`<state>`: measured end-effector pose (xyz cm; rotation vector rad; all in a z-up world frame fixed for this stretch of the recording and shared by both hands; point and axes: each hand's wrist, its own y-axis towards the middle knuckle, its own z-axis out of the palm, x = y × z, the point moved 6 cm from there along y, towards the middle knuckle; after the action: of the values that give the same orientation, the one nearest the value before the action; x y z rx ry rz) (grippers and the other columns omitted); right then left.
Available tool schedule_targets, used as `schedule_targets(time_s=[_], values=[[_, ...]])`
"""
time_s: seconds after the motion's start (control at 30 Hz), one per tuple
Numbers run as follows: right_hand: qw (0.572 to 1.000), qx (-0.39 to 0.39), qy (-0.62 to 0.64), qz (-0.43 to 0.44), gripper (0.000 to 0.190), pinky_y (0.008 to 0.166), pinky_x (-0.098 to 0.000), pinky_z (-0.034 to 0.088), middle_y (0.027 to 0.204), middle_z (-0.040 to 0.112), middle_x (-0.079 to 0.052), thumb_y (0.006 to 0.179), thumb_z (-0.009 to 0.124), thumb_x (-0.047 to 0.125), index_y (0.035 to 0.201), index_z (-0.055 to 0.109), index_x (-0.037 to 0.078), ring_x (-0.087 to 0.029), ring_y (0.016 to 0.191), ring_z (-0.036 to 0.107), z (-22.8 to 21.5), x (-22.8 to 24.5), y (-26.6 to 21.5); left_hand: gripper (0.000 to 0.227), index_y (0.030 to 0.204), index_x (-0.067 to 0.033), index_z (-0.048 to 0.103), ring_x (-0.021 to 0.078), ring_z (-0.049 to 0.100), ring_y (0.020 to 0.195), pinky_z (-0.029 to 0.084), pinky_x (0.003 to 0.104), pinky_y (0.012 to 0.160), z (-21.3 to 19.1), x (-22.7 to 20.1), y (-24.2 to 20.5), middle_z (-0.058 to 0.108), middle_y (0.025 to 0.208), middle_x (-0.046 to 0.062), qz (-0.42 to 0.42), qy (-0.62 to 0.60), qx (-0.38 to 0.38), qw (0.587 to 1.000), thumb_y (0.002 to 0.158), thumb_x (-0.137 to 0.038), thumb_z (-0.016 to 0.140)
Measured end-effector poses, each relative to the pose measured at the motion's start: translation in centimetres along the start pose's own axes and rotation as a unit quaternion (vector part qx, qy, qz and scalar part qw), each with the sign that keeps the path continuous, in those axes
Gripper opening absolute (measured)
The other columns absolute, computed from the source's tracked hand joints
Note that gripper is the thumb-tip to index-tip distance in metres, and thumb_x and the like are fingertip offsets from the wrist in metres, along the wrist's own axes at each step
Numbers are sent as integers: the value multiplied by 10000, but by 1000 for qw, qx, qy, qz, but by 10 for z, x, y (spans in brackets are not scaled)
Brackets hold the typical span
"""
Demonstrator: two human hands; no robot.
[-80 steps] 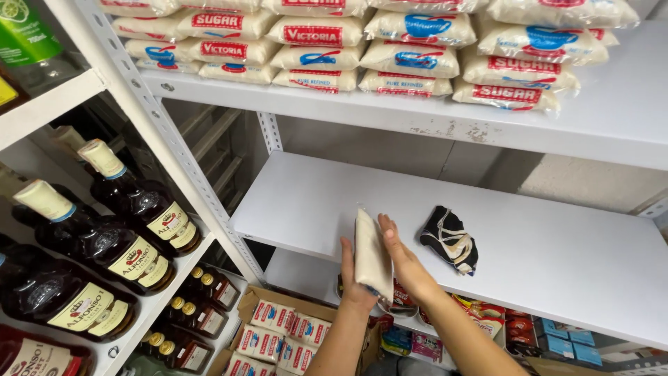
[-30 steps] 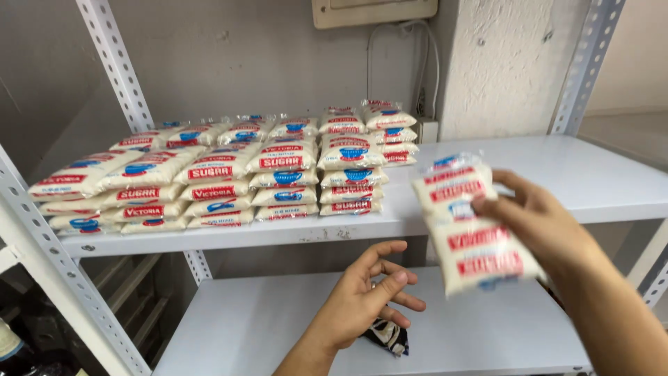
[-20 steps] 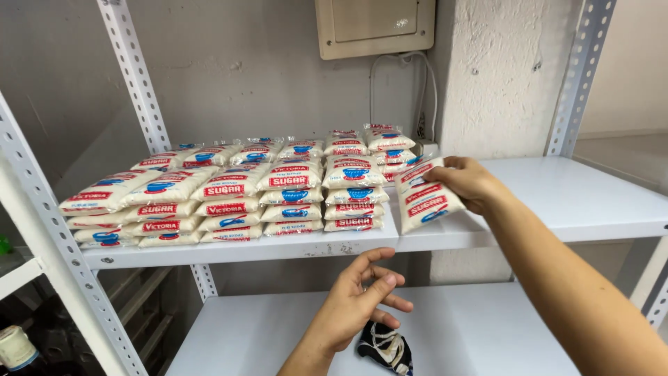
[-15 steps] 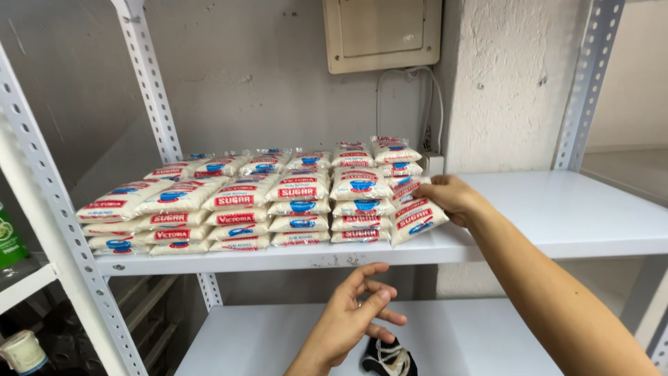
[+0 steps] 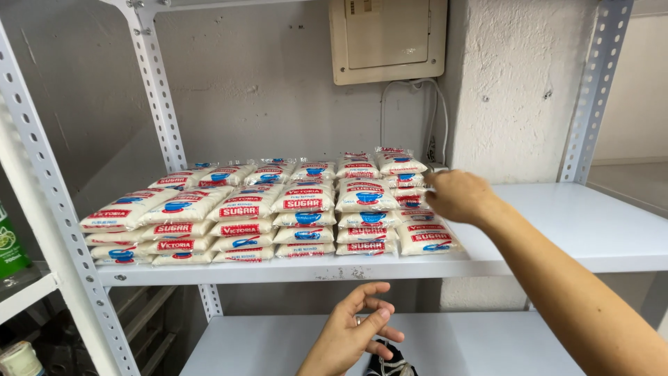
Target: The person repeatedly takes packages of sugar from a cardboard box on the floor, wipes each package with a cloth, and places them onto a white metal shelf. The person stacks the packages in neat rows on the shelf.
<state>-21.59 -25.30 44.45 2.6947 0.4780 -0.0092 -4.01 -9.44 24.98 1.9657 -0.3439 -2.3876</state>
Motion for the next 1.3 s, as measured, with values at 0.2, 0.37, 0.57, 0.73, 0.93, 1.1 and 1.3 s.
schedule_targets(time_s=[0.2,0.37,0.57,0.73,0.93,1.1,1.3], values=[[973,87,84,-197,668,1225,-427,195,1653,224,-148,1045,333,470,1574,284,65,-302,1558,116,88,16,15,440,1414,-27,546,213,756,894,608,279,627,21,-1,-1,581,1147,87,-7,9,60,998,1011,-184,629],[957,166,180,-156,730,1294,-400,97,1718,182,-23,985,249,587,1604,279,200,-228,1600,31,88,9,-5,430,1397,-34,561,196,756,886,606,266,633,22,-10,-8,598,1145,76,-22,33,41,998,999,-185,626],[954,191,194,-129,872,1277,-411,109,1730,38,-82,919,304,740,1629,171,251,-231,1599,8,67,-3,-30,411,1385,-32,563,198,755,880,604,265,647,8,-1,-7,596,1137,73,-18,21,39,999,1002,-170,618],[943,209,209,-154,930,1264,-412,156,1735,-40,-78,867,312,777,1639,90,308,-260,1570,88,70,4,-37,404,1381,-24,581,191,757,868,605,260,642,5,-3,-7,617,1118,105,-14,29,23,999,1005,-167,622],[952,173,222,-118,854,1273,-434,156,1728,16,-97,882,289,756,1637,178,374,-293,1573,105,72,12,-28,404,1394,-36,557,181,749,871,599,249,662,11,2,-5,598,1166,79,-11,46,52,998,1009,-153,601],[955,169,213,-115,827,1271,-445,158,1720,44,-105,899,271,751,1628,178,373,-282,1574,124,79,11,-25,413,1409,-36,554,167,744,880,593,234,676,5,6,-9,599,1175,75,-8,50,51,997,1011,-139,594],[960,165,199,-111,810,1269,-435,189,1722,76,-81,904,265,739,1625,170,383,-281,1571,182,78,10,-27,411,1408,-62,579,160,742,894,575,234,665,0,10,-12,614,1187,71,-14,54,37,998,1003,-132,600]])
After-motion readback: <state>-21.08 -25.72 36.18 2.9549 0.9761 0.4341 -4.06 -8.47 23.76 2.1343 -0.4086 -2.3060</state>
